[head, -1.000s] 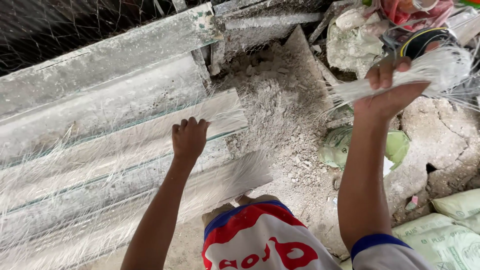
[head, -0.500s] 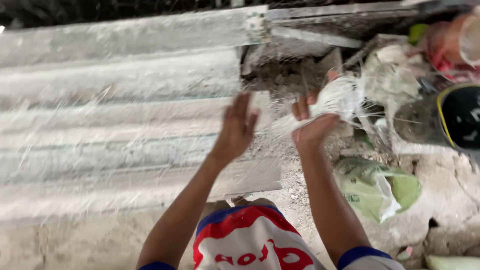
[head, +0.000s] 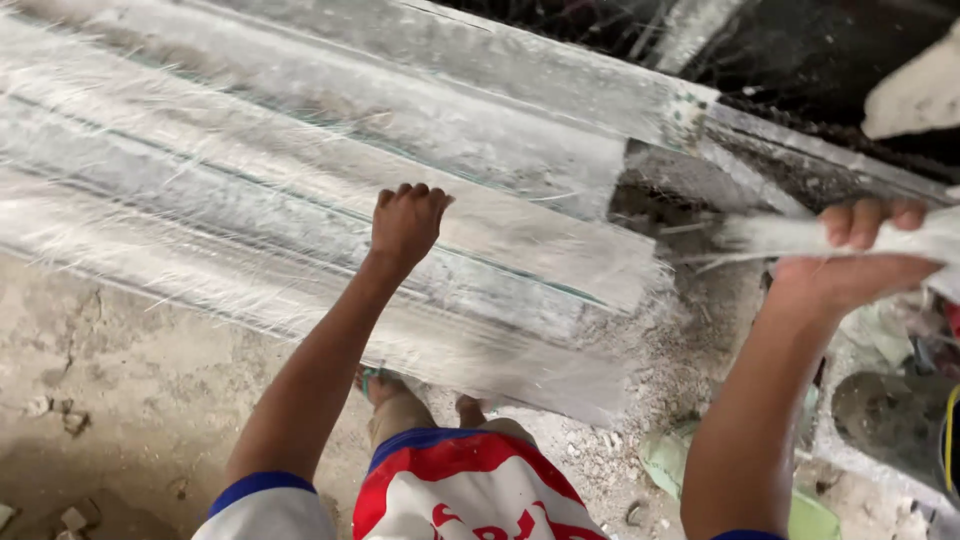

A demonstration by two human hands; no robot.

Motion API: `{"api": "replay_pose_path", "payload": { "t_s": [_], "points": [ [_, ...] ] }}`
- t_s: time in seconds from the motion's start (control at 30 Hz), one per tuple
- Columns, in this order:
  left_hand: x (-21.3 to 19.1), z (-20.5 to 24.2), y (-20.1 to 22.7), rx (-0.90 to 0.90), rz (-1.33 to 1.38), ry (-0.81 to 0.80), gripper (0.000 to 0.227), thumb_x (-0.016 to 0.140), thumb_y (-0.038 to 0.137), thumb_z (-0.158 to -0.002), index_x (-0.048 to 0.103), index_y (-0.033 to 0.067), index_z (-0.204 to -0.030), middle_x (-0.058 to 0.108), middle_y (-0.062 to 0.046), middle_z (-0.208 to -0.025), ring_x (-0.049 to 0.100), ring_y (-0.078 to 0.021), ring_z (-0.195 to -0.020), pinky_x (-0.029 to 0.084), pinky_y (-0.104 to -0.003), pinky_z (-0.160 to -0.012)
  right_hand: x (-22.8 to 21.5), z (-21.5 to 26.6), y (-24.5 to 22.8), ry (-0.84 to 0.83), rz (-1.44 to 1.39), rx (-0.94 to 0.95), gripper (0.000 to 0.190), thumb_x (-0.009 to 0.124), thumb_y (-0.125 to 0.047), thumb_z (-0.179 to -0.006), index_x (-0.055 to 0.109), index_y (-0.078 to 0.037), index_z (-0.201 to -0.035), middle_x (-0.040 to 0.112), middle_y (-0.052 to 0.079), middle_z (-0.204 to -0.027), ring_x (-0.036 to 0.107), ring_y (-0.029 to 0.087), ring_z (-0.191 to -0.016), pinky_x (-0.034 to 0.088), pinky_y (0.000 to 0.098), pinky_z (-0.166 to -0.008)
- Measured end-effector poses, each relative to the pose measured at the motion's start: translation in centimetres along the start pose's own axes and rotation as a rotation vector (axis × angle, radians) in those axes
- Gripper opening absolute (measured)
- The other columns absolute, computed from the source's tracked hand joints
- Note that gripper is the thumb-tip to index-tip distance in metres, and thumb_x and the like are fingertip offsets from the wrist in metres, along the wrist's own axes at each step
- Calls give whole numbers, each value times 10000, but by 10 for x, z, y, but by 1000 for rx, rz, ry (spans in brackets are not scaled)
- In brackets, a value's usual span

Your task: Applying a mixture of plaster and fiber strands into long molds to create decorative architectural cornices.

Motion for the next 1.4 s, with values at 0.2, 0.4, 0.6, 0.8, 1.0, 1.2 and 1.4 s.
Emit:
{"api": "replay_pose_path", "payload": {
  "t_s": [0.2, 0.4, 0.6, 0.8, 1.0, 1.2, 1.4],
  "points": [
    [-10, -1, -131, -78, -88, 155, 229, 580, 313, -979, 771, 191, -945, 746, -82, -973, 655, -288, -939, 414, -598, -878, 107, 109, 65, 94, 158, 118, 567, 353, -541, -1119, 530, -194, -1531, 521, 8, -786, 358, 98, -538, 322, 288, -483],
    [-51, 8, -315, -433, -192, 41, 300, 491, 343, -1082, 713, 158, -1162, 469, -212, -1545, 302, -486, -1485, 127, -791, -1105, 221, 221, 180, 0, 102, 356, 387, 443, -415, -1224, 473, -256, -1575, 521, -27, -773, 357, 81, -521, 302, 246, -470],
    [-149, 74, -377, -405, 201, 414, 737, 506, 365, -1099, 191, -50, -1620, 189, -385, -1655, 135, -565, -1542, 125, -755, -1157, 352, 367, 343, -94, 19, 550, 281, 475, -383, -1211, 567, -219, -1420, 516, -42, -767, 344, 56, -508, 285, 226, -458],
    [-201, 139, -417, -228, 1005, 101, 561, 533, 311, -1042, 448, -40, -1471, 671, -305, -1239, 650, -416, -1192, 505, -435, -1025, 527, 505, 468, -193, -217, 834, 301, 439, -390, -1098, 523, -271, -1362, 598, -17, -830, 469, 126, -535, 391, 286, -496],
    [-270, 103, -592, -213, 411, 362, 156, 586, 197, -1038, 677, 81, -987, 710, -159, -832, 689, -384, -773, 532, -510, -651, 580, 387, 494, -404, -244, 360, 405, 488, -396, -1191, 513, -170, -1526, 671, 62, -847, 596, 127, -543, 491, 249, -450],
    [-158, 8, -752, -27, 113, 72, 266, 500, 274, -1103, 676, 78, -1070, 741, -134, -998, 692, -327, -1036, 535, -537, -891, 542, 354, 535, -263, -43, 33, 453, 434, -489, -1218, 422, -80, -1023, 387, 33, -713, 338, 171, -548, 361, 357, -526],
    [-272, 51, -863, -230, 69, 148, 584, 383, 440, -1102, 480, 1, -1476, 369, -233, -1617, 230, -457, -1536, 146, -717, -1175, 710, 526, 651, -171, -70, 302, 412, 388, -465, -1165, 482, -164, -1430, 490, 30, -780, 369, 115, -494, 321, 286, -427]
  ]
}}
Point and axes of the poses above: each hand's wrist, its own z-axis away from the middle knuckle, its own x-axis out of the palm, y = z × x, the point moved 8 cm from there along -z, towards the middle knuckle
